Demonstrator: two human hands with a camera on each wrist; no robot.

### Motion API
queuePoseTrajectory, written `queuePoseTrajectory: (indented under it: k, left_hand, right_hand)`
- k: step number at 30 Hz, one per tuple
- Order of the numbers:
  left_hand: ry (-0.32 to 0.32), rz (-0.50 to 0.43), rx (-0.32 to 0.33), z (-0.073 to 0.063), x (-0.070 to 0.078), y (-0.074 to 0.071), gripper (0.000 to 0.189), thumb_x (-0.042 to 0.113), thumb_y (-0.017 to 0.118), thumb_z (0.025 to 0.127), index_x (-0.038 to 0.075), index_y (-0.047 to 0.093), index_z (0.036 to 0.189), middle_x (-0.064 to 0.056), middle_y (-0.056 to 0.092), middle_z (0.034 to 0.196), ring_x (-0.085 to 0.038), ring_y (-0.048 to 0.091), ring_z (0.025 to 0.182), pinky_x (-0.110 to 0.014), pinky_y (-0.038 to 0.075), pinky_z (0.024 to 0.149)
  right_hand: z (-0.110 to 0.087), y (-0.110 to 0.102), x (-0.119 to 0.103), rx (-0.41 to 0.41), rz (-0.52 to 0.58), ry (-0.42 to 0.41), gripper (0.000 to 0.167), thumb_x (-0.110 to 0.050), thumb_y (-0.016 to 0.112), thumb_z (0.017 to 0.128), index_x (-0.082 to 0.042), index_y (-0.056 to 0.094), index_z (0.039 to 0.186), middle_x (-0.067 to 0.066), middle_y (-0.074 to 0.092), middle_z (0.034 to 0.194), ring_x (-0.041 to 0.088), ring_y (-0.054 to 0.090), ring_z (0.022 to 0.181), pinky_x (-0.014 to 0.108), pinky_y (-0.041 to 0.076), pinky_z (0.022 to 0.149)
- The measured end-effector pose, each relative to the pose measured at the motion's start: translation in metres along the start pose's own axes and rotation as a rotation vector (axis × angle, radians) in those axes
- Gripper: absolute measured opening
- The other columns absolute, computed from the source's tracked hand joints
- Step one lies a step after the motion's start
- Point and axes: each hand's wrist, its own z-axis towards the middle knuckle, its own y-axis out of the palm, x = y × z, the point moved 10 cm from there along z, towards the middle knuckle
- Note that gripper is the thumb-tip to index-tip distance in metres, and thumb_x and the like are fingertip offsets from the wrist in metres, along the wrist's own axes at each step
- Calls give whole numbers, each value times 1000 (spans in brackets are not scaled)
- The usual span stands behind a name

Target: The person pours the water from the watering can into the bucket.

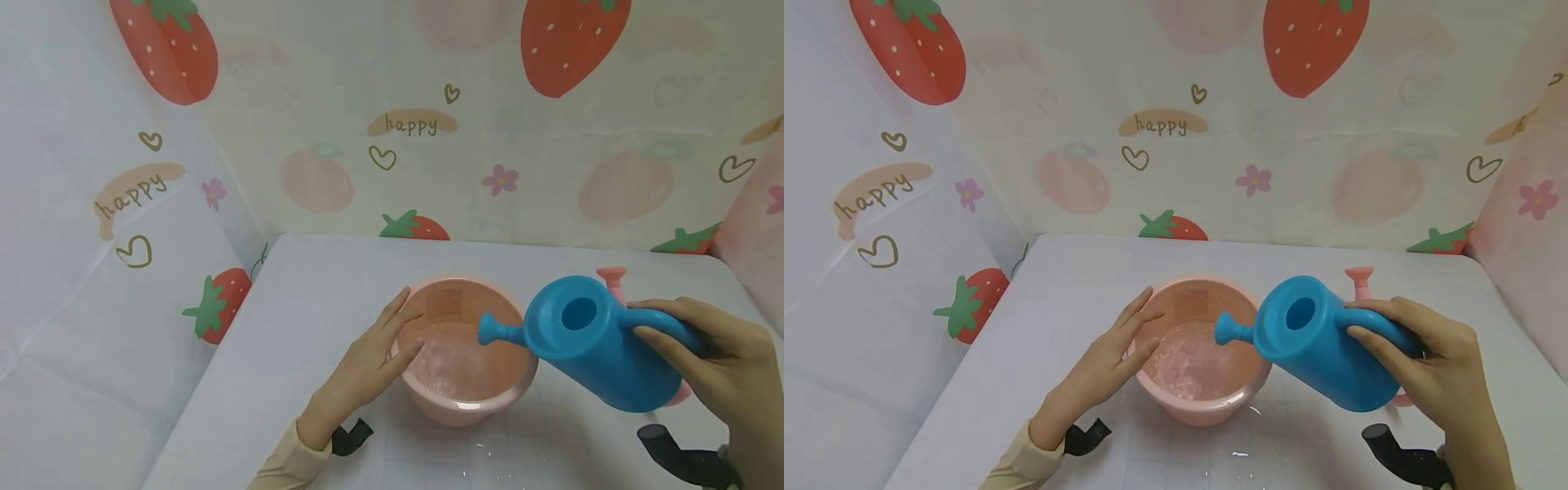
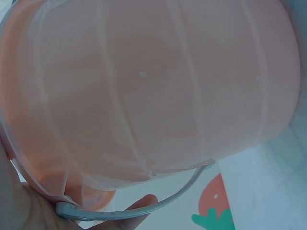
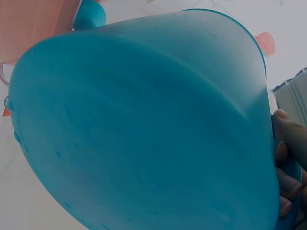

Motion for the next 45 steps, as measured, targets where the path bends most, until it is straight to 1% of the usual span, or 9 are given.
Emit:
queuePoseTrajectory:
  k: [7,12,19,30,34,37,41,45]
  left_hand:
    - [0,10,-3,0,0,0,51,55,36,94,29,40,138,18,9,154,-13,33,134,-48,44,94]
    - [-6,9,-6,0,-1,0,51,56,36,94,29,41,137,19,9,154,-13,34,134,-48,44,94]
    - [-4,9,-8,0,-1,1,51,56,36,94,29,40,137,19,8,154,-12,32,135,-48,43,95]
    - [-5,9,-9,0,-3,1,51,56,35,94,30,40,138,19,9,154,-15,36,133,-48,45,93]
    - [-7,6,-8,0,-2,1,51,56,35,94,30,40,138,19,9,154,-15,36,133,-49,44,93]
    - [-7,3,-7,0,-2,1,51,56,35,94,30,40,138,19,9,154,-15,35,133,-49,44,93]
    - [-5,3,-6,1,-3,1,51,56,36,94,30,40,138,19,9,154,-15,36,133,-49,45,93]
    - [-3,8,-8,1,-3,1,50,55,36,94,30,40,138,18,9,154,-16,36,133,-50,45,92]
  right_hand:
    - [0,0,1,1,0,19,28,12,70,73,15,64,100,-7,66,93,4,61,84,11,43,88]
    - [2,0,-1,-5,17,-1,28,7,71,75,17,63,99,-8,66,94,4,61,84,11,43,88]
    - [4,1,-2,-15,16,0,28,7,72,74,17,63,99,-6,67,95,5,62,86,12,43,89]
    - [6,2,-4,-26,34,-18,27,4,71,76,17,63,99,-6,67,94,4,62,85,12,43,88]
    - [6,2,-2,-24,6,6,28,11,70,73,15,64,100,-6,66,94,4,62,85,12,43,88]
    - [6,2,-1,-24,7,8,28,12,70,73,15,64,100,-6,67,94,4,62,85,12,43,88]
    - [6,2,-2,-24,31,-5,27,7,70,76,17,63,99,-5,67,94,4,62,85,11,43,88]
    - [6,2,-1,-22,4,18,28,12,70,73,16,63,100,-7,66,95,4,62,86,11,42,88]
